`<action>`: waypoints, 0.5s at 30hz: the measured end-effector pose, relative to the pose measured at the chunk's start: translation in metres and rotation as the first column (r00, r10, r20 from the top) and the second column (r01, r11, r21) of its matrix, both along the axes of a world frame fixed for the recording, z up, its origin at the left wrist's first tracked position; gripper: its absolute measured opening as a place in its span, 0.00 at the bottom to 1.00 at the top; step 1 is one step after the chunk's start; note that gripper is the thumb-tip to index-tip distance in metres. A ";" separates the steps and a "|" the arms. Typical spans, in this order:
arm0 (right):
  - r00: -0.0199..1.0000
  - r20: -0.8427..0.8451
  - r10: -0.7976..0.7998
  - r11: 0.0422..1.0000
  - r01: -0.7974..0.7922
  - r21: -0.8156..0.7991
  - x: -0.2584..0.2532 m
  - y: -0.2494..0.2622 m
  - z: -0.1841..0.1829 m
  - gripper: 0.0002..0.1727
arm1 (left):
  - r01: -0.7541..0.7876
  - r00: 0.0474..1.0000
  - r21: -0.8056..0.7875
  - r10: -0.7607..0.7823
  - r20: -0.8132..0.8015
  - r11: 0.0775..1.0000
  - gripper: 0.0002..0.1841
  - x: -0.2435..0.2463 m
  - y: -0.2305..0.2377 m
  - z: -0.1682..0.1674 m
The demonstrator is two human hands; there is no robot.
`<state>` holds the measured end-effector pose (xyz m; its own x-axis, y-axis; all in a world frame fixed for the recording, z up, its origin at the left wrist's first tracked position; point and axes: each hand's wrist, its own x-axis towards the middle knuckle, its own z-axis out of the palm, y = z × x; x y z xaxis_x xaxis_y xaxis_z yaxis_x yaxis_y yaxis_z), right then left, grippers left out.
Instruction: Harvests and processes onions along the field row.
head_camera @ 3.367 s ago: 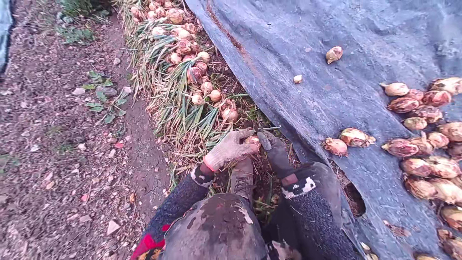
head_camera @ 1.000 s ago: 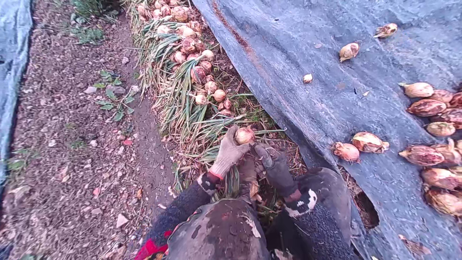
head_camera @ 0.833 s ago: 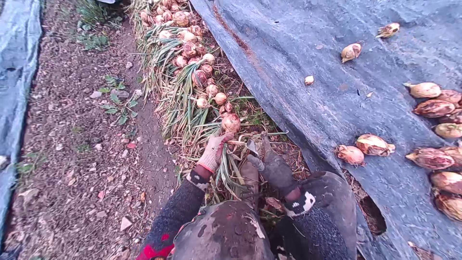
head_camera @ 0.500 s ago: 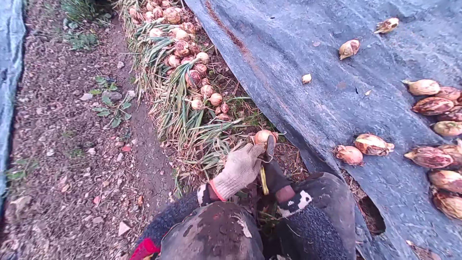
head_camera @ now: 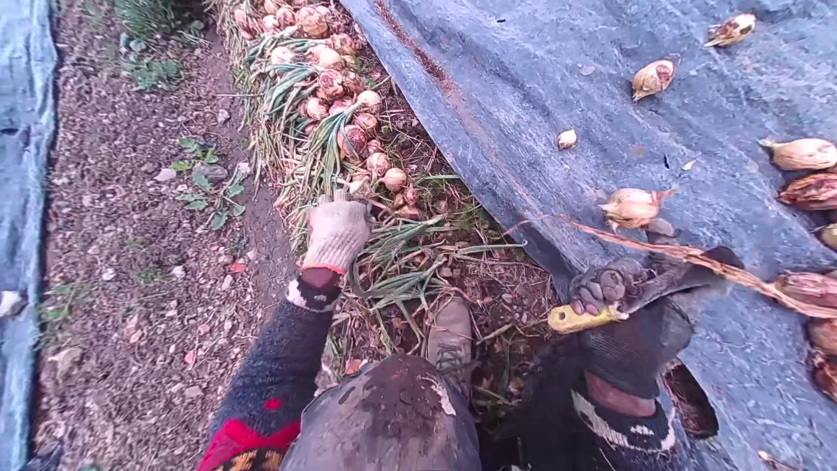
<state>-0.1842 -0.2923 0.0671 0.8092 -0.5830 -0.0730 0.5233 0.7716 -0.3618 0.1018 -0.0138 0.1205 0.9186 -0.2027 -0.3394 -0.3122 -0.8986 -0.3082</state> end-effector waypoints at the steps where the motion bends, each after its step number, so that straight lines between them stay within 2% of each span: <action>1: 0.997 -0.072 0.007 0.999 -0.009 -0.034 0.004 0.004 -0.006 0.35 | 0.012 1.000 0.064 -0.011 -0.026 0.998 0.18 0.000 0.007 -0.010; 2: 0.978 -0.207 0.011 0.997 -0.025 -0.069 0.011 0.016 -0.011 0.32 | 0.054 0.998 0.064 -0.052 -0.026 0.996 0.21 -0.001 0.011 -0.023; 3: 0.928 -0.369 0.051 0.982 -0.115 -0.152 0.017 0.029 -0.017 0.30 | 0.119 0.993 0.002 -0.119 -0.015 0.993 0.22 -0.003 0.013 -0.040; 4: 0.840 -0.531 0.114 0.932 -0.275 -0.236 0.021 0.044 -0.021 0.28 | 0.179 0.984 -0.104 -0.180 0.000 0.978 0.19 -0.003 0.013 -0.060; 5: 0.717 -0.673 0.180 0.799 -0.505 -0.325 0.023 0.056 -0.023 0.31 | 0.203 0.978 -0.208 -0.207 0.003 0.957 0.17 -0.001 0.011 -0.083; 6: 0.583 -0.779 0.231 0.556 -0.736 -0.386 0.026 0.064 -0.024 0.36 | 0.165 0.983 -0.307 -0.182 -0.028 0.937 0.18 0.003 0.008 -0.107; 7: 0.456 -0.857 0.242 0.255 -0.882 -0.397 0.028 0.074 -0.025 0.41 | 0.083 0.990 -0.368 -0.117 -0.072 0.926 0.20 0.006 0.004 -0.129; 8: 0.354 -0.903 0.244 -0.002 -0.931 -0.366 0.030 0.084 -0.025 0.45 | 0.001 0.994 -0.394 -0.043 -0.098 0.919 0.22 0.007 0.000 -0.147; 9: 0.284 -0.925 0.253 -0.166 -0.929 -0.331 0.030 0.092 -0.025 0.45 | -0.055 0.996 -0.397 0.020 -0.092 0.916 0.25 0.006 -0.005 -0.157; 10: 0.240 -0.936 0.257 -0.253 -0.918 -0.305 0.030 0.098 -0.026 0.44 | -0.107 0.993 -0.391 0.076 -0.094 0.914 0.28 0.003 -0.009 -0.160; 11: 0.224 -0.944 0.241 -0.273 -0.918 -0.288 0.031 0.102 -0.029 0.44 | -0.162 0.985 -0.382 0.125 -0.118 0.910 0.33 0.003 -0.009 -0.159; 12: 0.226 -0.952 0.206 -0.248 -0.929 -0.275 0.030 0.103 -0.033 0.43 | -0.227 0.969 -0.379 0.170 -0.177 0.897 0.39 0.002 -0.006 -0.159; 13: 0.240 -0.959 0.151 -0.192 -0.944 -0.267 0.029 0.103 -0.037 0.42 | -0.298 0.943 -0.380 0.208 -0.260 0.876 0.43 0.001 -0.001 -0.160; 15: 0.288 -0.957 0.033 -0.002 -0.958 -0.288 0.030 0.101 -0.046 0.40 | -0.350 0.910 -0.394 0.209 -0.358 0.850 0.40 0.002 0.010 -0.158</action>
